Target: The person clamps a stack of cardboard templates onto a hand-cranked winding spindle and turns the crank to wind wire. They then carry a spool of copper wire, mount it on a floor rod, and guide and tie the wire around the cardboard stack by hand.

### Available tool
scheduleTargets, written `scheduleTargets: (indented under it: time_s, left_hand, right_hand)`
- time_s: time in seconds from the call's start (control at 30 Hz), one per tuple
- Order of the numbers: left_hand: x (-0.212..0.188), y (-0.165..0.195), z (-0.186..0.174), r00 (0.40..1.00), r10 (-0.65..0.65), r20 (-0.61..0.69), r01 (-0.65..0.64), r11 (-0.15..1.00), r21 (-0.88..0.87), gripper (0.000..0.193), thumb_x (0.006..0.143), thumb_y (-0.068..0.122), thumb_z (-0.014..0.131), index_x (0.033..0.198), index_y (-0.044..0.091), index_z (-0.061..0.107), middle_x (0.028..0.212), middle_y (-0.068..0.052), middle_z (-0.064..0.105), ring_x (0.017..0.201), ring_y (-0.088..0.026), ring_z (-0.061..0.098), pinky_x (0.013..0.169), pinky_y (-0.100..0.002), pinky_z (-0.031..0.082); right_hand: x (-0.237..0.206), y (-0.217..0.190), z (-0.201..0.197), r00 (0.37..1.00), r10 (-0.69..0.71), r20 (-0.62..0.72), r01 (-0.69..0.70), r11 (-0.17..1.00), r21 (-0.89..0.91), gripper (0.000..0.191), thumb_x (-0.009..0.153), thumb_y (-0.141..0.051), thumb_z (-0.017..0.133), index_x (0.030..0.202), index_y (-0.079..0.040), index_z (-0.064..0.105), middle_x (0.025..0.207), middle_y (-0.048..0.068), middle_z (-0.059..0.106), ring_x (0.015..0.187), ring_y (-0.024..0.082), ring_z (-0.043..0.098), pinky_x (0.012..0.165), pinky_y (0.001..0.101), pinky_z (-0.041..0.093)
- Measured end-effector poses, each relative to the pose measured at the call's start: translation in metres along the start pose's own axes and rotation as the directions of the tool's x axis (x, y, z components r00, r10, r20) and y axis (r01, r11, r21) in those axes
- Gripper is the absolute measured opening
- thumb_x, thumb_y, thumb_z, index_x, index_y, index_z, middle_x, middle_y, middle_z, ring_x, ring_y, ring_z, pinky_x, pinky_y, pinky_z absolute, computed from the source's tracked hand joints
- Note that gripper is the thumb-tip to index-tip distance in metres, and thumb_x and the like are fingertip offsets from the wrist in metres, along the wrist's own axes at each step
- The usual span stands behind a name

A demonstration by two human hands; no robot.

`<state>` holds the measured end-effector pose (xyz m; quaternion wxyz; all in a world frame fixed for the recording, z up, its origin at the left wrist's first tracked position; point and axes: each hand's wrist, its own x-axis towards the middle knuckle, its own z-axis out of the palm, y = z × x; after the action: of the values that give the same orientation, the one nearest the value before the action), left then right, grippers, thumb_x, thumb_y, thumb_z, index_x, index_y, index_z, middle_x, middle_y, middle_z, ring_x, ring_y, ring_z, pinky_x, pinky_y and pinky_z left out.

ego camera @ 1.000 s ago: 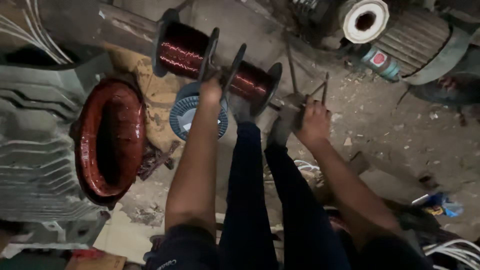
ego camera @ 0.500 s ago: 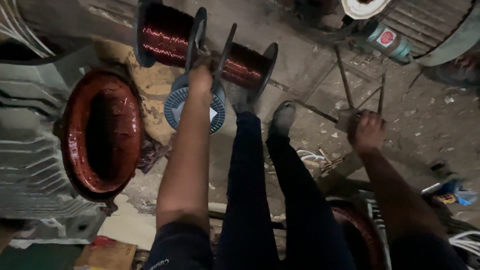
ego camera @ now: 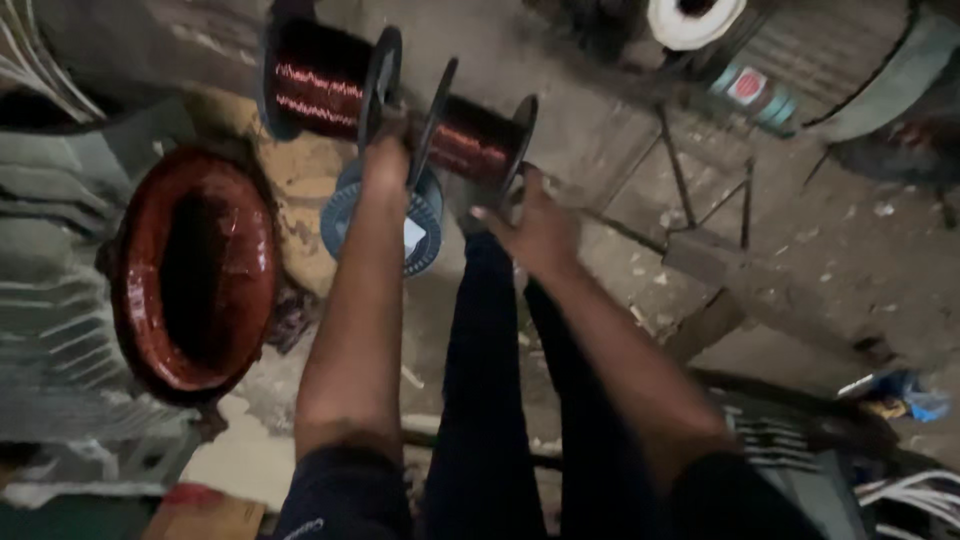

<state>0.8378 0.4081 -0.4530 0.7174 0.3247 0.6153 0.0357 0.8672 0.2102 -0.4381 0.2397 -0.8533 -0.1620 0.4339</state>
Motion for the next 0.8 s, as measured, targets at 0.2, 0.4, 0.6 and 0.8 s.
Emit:
scheduleTargets:
  time_s: [0.2,0.4,0.6,0.8]
  left_hand:
    - [-0.003,0.0,0.0,0.996,-0.09,-0.017,0.091,0.99,0.103,0.034,0.103,0.036,0.064,0.121,0.008,0.072,0.102,-0.004,0.068,0.085,-0.017,0.059,0.071,-0.033,0.042]
    - [-0.001,-0.001,-0.005,0.996,-0.077,-0.034,0.082,0.98,0.184,0.034,0.095,0.041,0.063,0.119,0.019,0.073,0.106,0.001,0.072,0.096,-0.014,0.064,0.075,-0.033,0.045]
    - [0.005,-0.009,-0.008,0.986,-0.167,-0.026,0.169,0.971,0.167,0.038,0.094,0.042,0.059,0.125,0.02,0.068,0.116,0.003,0.072,0.107,-0.016,0.064,0.084,-0.038,0.044]
    - [0.0,-0.013,-0.014,0.983,-0.185,0.014,0.18,0.969,0.171,0.043,0.097,0.043,0.056,0.135,0.022,0.06,0.123,0.003,0.071,0.115,-0.017,0.066,0.091,-0.04,0.042]
  right_hand:
    - [0.009,0.002,0.008,0.948,0.096,-0.303,-0.13,0.987,-0.093,0.079,0.081,-0.029,0.079,0.142,0.005,0.04,0.104,0.031,0.067,0.092,0.048,0.066,0.078,0.0527,0.053]
    - [-0.072,0.132,-0.046,0.909,0.101,-0.404,-0.126,0.991,-0.035,0.057,0.094,-0.022,0.072,0.14,0.004,0.052,0.123,0.033,0.065,0.111,0.051,0.063,0.097,0.0538,0.049]
    - [-0.162,0.199,-0.089,0.963,0.21,-0.168,-0.2,0.977,0.073,0.059,0.094,-0.026,0.066,0.143,0.0,0.047,0.115,0.029,0.068,0.106,0.047,0.067,0.09,0.0526,0.052]
    - [-0.108,0.192,-0.031,0.959,0.279,0.046,-0.277,0.96,-0.049,0.047,0.09,-0.025,0.065,0.134,-0.01,0.058,0.099,0.025,0.072,0.095,0.047,0.068,0.078,0.0549,0.053]
